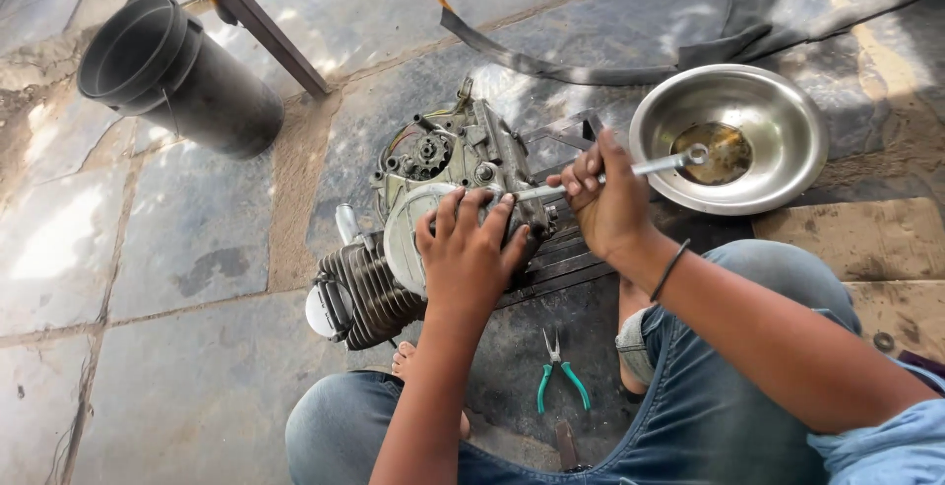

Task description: Dismantling and repairing components of a motorcycle engine on a service stand.

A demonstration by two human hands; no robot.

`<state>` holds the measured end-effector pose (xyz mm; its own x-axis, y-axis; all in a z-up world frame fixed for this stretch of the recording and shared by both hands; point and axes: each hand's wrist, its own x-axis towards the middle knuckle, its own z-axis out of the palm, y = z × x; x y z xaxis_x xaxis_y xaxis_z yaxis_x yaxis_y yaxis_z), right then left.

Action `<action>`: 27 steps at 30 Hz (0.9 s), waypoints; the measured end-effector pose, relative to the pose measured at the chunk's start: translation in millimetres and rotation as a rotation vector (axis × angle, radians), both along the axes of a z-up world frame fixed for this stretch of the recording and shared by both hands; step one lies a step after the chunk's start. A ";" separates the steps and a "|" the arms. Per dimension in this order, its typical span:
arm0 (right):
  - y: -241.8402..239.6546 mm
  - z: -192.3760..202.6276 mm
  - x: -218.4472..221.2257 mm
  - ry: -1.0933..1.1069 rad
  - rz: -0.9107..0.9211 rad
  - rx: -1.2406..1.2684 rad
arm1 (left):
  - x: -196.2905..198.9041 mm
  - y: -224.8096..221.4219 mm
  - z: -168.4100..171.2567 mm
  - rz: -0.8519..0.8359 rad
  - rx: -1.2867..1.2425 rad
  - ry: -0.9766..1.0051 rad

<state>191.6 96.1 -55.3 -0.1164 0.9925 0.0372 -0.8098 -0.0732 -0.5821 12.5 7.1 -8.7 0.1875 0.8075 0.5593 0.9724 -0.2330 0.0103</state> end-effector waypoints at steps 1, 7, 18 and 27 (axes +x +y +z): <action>-7.3 -2.6 -2.6 0.002 0.004 0.005 | 0.3 2.1 -0.5 0.004 0.005 0.002; -45.2 -17.0 -8.8 -0.177 -0.183 0.353 | -4.5 -1.2 -3.3 -0.001 -0.007 -0.021; -53.0 -21.3 -3.1 -0.754 -0.410 1.090 | -5.2 2.8 -5.2 -0.011 -0.043 -0.007; -38.0 -40.1 12.4 -0.761 -0.102 1.031 | -4.8 -0.7 -8.9 -0.006 -0.028 -0.016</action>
